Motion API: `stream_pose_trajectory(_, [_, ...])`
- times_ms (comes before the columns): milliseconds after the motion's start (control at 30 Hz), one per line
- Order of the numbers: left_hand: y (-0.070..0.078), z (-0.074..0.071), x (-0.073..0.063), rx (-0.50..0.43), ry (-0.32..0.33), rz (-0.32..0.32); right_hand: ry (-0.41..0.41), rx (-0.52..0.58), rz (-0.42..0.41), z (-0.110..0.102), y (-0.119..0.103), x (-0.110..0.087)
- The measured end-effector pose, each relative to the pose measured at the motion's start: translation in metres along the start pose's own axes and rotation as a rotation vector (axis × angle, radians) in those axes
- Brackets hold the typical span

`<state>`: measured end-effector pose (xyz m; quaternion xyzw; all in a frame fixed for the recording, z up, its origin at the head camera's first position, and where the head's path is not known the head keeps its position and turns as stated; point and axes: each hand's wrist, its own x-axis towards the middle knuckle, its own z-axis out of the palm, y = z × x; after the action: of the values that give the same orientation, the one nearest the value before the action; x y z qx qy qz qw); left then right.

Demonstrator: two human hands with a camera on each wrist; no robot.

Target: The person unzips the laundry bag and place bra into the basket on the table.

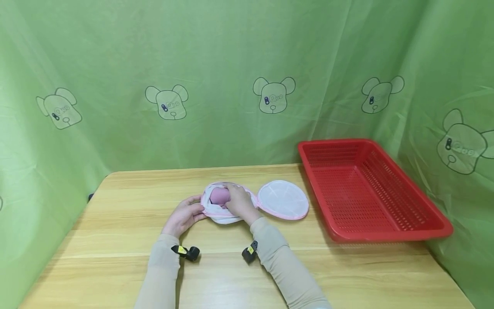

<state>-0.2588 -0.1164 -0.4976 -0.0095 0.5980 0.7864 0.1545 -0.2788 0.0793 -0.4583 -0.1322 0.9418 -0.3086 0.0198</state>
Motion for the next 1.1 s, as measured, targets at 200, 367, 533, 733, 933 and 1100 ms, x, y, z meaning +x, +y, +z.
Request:
stream_pose_trajectory(200, [-0.001, 0.001, 0.001, -0.007, 0.019, -0.008, 0.014, 0.03, -0.036, -0.003, 0.008, 0.0])
stream_pose_trajectory(367, [-0.001, 0.0, 0.001, -0.005, 0.02, -0.008, 0.011, 0.119, -0.052, -0.008, 0.012, -0.001])
stream_pose_trajectory(533, [-0.001, 0.0, 0.002, -0.004, 0.02, 0.0, 0.024, 0.18, -0.076, -0.013, 0.012, -0.002])
stream_pose_trajectory(733, [0.0, 0.002, 0.0, -0.021, 0.042, 0.0, 0.02, 0.25, -0.06, -0.019, 0.009, -0.003])
stream_pose_trajectory(933, [0.0, 0.003, 0.0, -0.021, 0.051, -0.009, 0.016, 0.292, -0.061, -0.022, 0.008, -0.003])
stream_pose_trajectory(1100, [0.0, 0.003, 0.001, -0.011, 0.043, -0.005, 0.011, 0.325, -0.053, -0.025, 0.007, -0.005])
